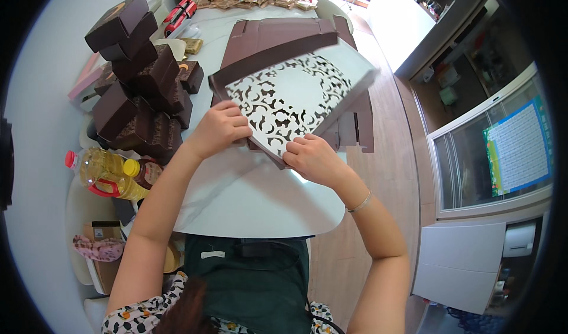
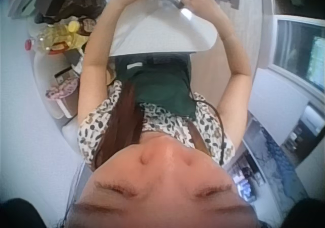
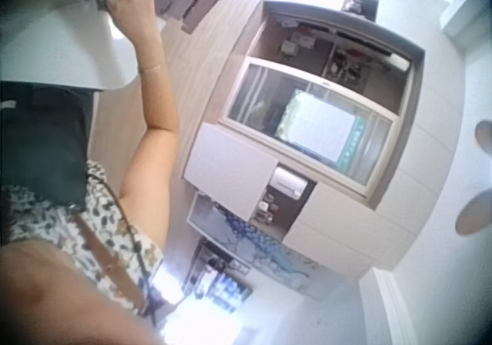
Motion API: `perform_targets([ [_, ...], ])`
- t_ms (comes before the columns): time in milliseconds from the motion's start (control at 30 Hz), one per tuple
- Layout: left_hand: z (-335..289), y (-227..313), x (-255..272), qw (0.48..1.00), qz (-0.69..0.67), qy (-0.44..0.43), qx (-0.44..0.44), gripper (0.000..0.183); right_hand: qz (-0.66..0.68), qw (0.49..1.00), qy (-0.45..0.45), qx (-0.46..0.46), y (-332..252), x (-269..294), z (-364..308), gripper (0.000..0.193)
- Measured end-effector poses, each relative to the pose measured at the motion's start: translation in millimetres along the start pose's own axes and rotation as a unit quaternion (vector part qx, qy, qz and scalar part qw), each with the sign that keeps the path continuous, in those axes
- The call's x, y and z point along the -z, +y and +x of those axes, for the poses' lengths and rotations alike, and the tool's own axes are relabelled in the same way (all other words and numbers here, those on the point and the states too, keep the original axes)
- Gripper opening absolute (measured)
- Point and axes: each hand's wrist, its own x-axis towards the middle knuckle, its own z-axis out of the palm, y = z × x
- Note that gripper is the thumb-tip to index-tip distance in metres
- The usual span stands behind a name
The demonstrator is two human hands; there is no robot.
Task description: The person assembles a brown cardboard box by folding and tucking the flaps of a flat sheet into place. They then insert a white decorative insert with a cutout pattern into the box and place a matching lid on top.
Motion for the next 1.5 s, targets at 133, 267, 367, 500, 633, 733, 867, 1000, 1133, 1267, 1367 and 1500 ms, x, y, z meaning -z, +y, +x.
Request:
perform_targets([
  [133, 1, -21, 1, 0.998, 0.065, -0.003, 0.021, 0.004, -0.022, 0.998, 0.022, -0.061, 38, -8, -12, 0.009],
  [267, 2, -35, -20, 0.991, 0.060, 0.002, 0.123, 0.006, -0.011, 0.989, 0.011, -0.149, 88, -36, -44, 0.015],
  [367, 3, -34, -36, 0.963, 0.015, 0.023, 0.267, 0.027, -0.043, 0.984, -0.012, -0.170, 74, -34, -30, 0.014],
  [500, -16, -32, -54, 0.867, -0.116, 0.103, 0.473, 0.046, -0.044, 0.981, -0.040, -0.182, 48, -17, -11, 0.015],
  [633, -24, -20, -46, 0.904, -0.094, 0.091, 0.407, 0.038, -0.050, 0.976, -0.079, -0.196, 36, -28, -8, 0.013],
  [733, -31, -20, -53, 0.946, -0.115, 0.015, 0.304, 0.018, -0.047, 0.973, -0.118, -0.194, 37, -40, -9, 0.010],
  [867, -27, -11, -46, 0.889, -0.195, -0.049, 0.412, 0.025, -0.010, 0.975, -0.132, -0.180, 35, -42, -3, 0.009],
  [1000, -6, -12, -47, 0.845, -0.093, -0.136, 0.509, 0.062, 0.011, 0.969, -0.181, -0.168, 22, -45, 10, 0.012],
  [1133, 1, -15, -57, 0.825, -0.033, -0.172, 0.537, 0.074, 0.067, 0.947, -0.251, -0.190, 27, -47, 20, 0.012],
  [1267, -8, -19, -63, 0.809, -0.082, -0.255, 0.523, 0.082, 0.259, 0.886, -0.295, -0.247, 33, -22, 44, 0.026],
  [1367, -9, -13, -57, 0.824, -0.056, -0.240, 0.510, 0.076, 0.464, 0.813, -0.184, -0.301, 42, -37, 76, 0.038],
  [1500, -4, 3, -47, 0.835, -0.037, -0.212, 0.507, 0.090, 0.602, 0.716, 0.069, -0.348, 36, -67, 134, 0.042],
])
